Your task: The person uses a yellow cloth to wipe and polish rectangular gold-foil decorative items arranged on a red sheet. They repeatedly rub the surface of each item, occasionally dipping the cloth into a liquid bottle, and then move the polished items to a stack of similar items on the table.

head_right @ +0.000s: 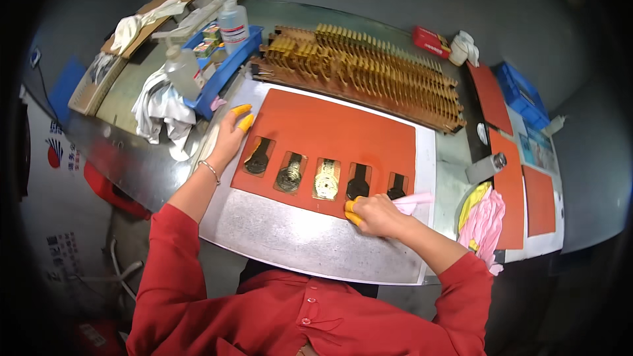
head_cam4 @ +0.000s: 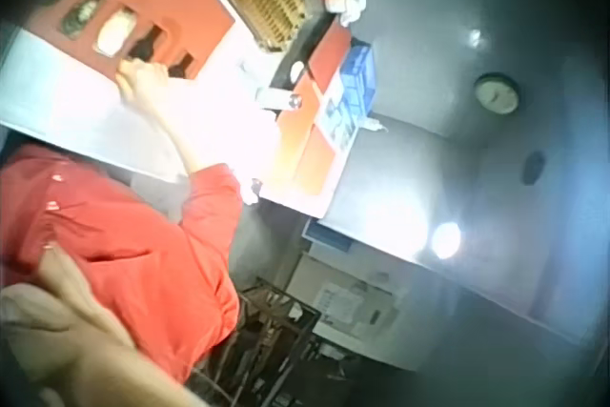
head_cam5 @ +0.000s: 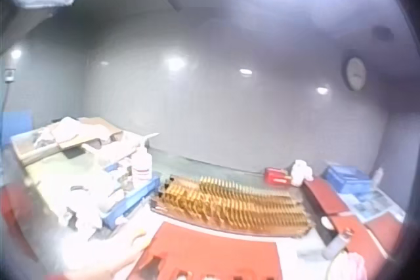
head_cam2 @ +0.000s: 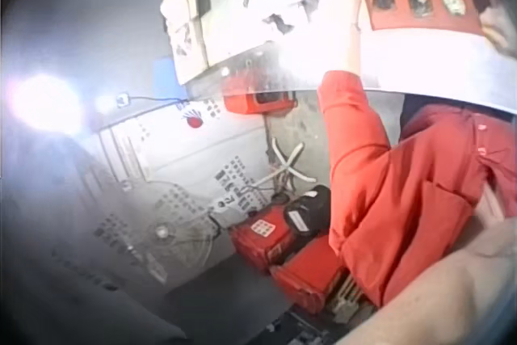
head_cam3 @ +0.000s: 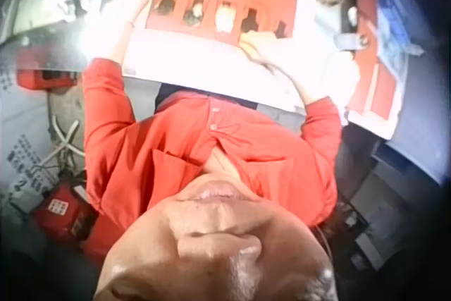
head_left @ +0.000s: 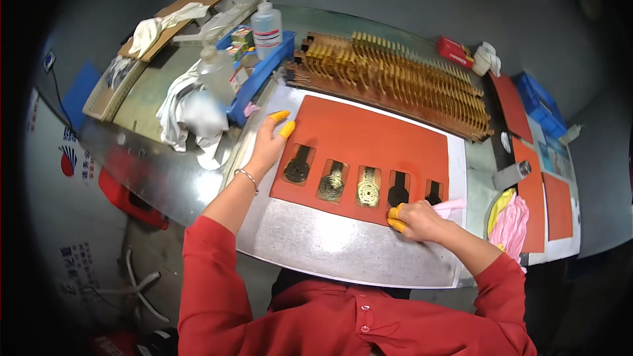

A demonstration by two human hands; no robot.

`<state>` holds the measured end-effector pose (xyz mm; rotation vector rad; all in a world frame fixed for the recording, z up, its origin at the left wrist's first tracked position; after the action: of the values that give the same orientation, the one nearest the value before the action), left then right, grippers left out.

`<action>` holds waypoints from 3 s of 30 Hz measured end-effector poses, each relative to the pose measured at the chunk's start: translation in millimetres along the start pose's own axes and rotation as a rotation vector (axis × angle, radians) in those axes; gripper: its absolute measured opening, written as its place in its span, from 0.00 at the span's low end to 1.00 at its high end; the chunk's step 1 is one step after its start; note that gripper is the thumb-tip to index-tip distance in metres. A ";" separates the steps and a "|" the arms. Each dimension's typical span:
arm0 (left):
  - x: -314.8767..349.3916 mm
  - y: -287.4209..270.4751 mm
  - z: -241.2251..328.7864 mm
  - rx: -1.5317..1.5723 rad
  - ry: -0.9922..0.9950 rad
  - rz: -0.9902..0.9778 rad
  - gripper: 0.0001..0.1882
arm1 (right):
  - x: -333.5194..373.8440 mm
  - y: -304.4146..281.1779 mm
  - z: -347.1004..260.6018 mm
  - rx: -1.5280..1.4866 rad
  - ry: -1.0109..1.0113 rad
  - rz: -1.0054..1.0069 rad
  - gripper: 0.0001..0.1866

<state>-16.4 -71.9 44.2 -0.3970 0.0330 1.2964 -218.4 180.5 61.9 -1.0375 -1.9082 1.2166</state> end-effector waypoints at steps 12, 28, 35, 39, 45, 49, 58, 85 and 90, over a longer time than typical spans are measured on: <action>23.5 -156.9 118.7 -0.250 0.460 0.641 0.25 | -175.8 -157.2 -17.0 -1.419 -0.002 0.835 0.03; -58.6 -156.9 54.8 -0.105 0.005 0.505 0.35 | -359.7 -164.5 -52.6 -1.931 -0.296 0.649 0.11; -59.6 -158.8 50.7 -0.083 -0.024 0.505 0.35 | -365.9 -166.8 -56.2 -1.944 -0.271 0.656 0.12; -62.7 -155.8 47.6 -0.051 -0.016 0.500 0.35 | -366.5 -167.0 -52.3 -1.994 -0.274 0.641 0.13; -63.2 -156.1 43.4 -0.017 0.008 0.505 0.32 | -364.3 -167.3 -53.6 -1.980 -0.261 0.635 0.11; -58.2 -157.2 49.8 -0.037 0.026 0.518 0.31 | -365.8 -166.7 -54.2 -2.021 -0.327 0.601 0.10; -67.5 -152.6 53.2 0.040 0.075 0.448 0.32 | -353.6 -175.0 -59.0 -2.118 -0.464 0.571 0.11; -28.6 7.7 3.6 -0.805 0.226 -0.073 0.17 | 94.6 -12.4 78.2 0.054 0.469 0.570 0.06; -27.7 8.2 0.8 -0.815 0.288 -0.084 0.16 | 77.0 -22.3 102.2 0.116 0.515 0.475 0.07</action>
<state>-32.0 -95.6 49.5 -1.2658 -0.2760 1.1166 -346.6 198.9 52.8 -1.6139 -1.2205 1.1396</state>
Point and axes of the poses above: each hand's wrist, its own x-axis away from the middle knuckle, its own y-axis out of the palm, z = x × y, the point moved 10 cm from there along -x, towards the middle knuckle, and after that the axes turned 10 degrees about -y, right-handed, at the moved point
